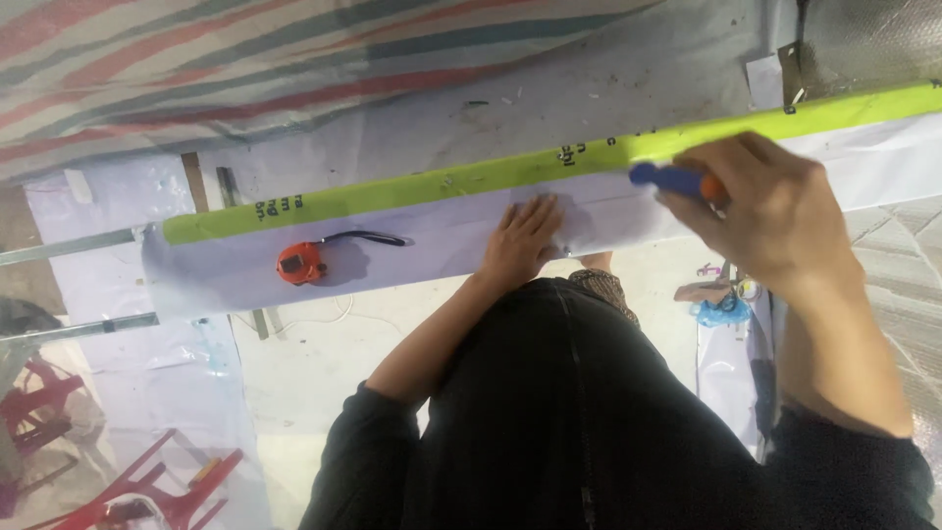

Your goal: Poking holes into a banner using a screwdriver and a tape measure for alignment

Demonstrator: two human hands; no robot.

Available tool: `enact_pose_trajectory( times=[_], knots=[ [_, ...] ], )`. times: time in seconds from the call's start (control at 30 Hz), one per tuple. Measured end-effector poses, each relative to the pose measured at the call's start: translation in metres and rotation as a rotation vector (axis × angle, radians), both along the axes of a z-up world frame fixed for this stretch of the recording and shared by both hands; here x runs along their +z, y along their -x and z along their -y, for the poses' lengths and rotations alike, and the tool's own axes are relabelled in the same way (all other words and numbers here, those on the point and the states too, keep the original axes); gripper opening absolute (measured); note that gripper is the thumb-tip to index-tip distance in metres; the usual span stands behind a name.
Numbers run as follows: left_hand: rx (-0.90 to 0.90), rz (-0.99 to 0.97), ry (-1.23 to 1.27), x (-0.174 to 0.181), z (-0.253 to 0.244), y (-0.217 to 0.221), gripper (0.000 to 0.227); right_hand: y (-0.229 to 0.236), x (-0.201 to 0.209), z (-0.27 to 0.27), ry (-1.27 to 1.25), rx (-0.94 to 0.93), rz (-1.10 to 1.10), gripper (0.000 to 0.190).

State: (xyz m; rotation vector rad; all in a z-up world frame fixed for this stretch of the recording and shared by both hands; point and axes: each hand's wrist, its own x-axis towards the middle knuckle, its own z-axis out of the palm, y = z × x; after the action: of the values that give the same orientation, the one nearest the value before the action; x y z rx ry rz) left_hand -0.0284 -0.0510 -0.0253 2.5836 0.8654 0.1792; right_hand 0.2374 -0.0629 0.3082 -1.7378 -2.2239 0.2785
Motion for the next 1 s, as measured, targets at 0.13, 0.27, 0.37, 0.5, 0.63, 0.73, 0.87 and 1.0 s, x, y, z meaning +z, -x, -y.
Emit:
enact_pose_trajectory(
  times=[0.13, 0.27, 0.37, 0.5, 0.63, 0.73, 0.87, 1.0],
  knots=[
    [-0.121, -0.076, 0.041, 0.018, 0.019, 0.022, 0.081, 0.002, -0.006, 0.027, 0.127, 0.046, -0.124, 0.025],
    [-0.126, -0.029, -0.086, 0.032, 0.024, 0.026, 0.078, 0.010, -0.021, 0.044, 0.207, -0.021, -0.160, 0.022],
    [-0.102, 0.016, -0.092, 0.038, 0.024, 0.023, 0.061, 0.013, -0.024, 0.045, 0.183, -0.062, -0.153, 0.022],
    [-0.075, 0.008, -0.016, 0.041, 0.028, 0.020, 0.053, 0.018, -0.021, 0.043, 0.102, -0.059, -0.154, 0.015],
    [-0.070, 0.003, -0.019, 0.037, 0.029, 0.020, 0.053, 0.020, -0.027, 0.042, 0.092, -0.044, -0.151, 0.018],
    [-0.083, 0.009, 0.002, 0.038, 0.028, 0.021, 0.052, 0.022, -0.033, 0.043, 0.069, 0.003, -0.129, 0.019],
    [-0.115, -0.044, 0.094, 0.044, 0.025, 0.020, 0.054, 0.022, -0.036, 0.045, 0.086, -0.023, -0.118, 0.021],
    [-0.130, -0.056, 0.094, 0.039, 0.026, 0.020, 0.055, 0.020, -0.035, 0.048, 0.105, -0.065, -0.128, 0.023]
  ],
)
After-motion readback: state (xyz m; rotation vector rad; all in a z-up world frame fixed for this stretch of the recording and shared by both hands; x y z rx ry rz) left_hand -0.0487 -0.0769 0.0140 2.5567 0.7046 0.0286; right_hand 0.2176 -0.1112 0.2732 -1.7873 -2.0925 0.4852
